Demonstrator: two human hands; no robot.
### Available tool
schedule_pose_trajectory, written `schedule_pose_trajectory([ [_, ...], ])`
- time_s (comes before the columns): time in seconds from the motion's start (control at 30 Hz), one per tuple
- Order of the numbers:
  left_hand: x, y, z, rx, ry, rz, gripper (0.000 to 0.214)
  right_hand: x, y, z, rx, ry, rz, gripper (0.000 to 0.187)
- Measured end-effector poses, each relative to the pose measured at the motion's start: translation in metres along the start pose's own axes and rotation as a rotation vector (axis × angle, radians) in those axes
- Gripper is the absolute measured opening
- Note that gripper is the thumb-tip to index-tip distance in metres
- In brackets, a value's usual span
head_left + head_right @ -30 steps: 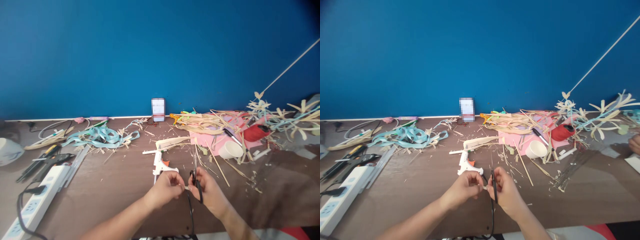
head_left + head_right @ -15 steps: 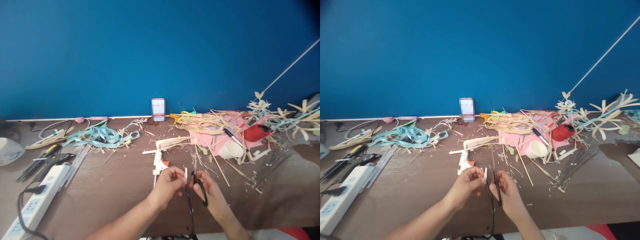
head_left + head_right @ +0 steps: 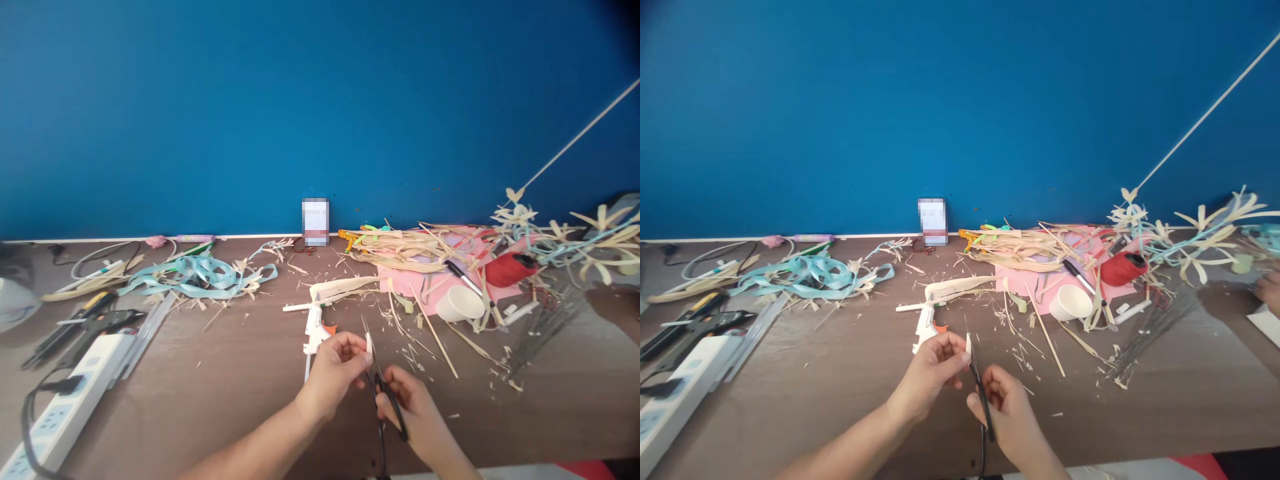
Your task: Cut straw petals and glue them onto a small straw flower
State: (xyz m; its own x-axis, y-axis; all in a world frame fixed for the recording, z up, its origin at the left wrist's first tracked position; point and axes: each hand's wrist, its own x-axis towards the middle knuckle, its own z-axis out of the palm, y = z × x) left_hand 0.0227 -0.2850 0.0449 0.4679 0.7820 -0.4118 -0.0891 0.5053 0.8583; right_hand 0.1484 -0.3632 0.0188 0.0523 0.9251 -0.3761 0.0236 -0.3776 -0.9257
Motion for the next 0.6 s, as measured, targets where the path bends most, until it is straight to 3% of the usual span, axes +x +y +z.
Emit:
schedule_pose_trajectory([
  [0.33,-0.0006,-0.0035,0.0008,0.003,0.002,-0.006,0.019,0.0028,0.0106,0.001,0.002,0.021,0.022,0.024],
  [0.6,-0.0011,-0.0041,0.0019,0.014,-0.022,-0.008,0.018,-0.0021,0.0036,0.0017,0.021,0.038,0.051,0.026],
])
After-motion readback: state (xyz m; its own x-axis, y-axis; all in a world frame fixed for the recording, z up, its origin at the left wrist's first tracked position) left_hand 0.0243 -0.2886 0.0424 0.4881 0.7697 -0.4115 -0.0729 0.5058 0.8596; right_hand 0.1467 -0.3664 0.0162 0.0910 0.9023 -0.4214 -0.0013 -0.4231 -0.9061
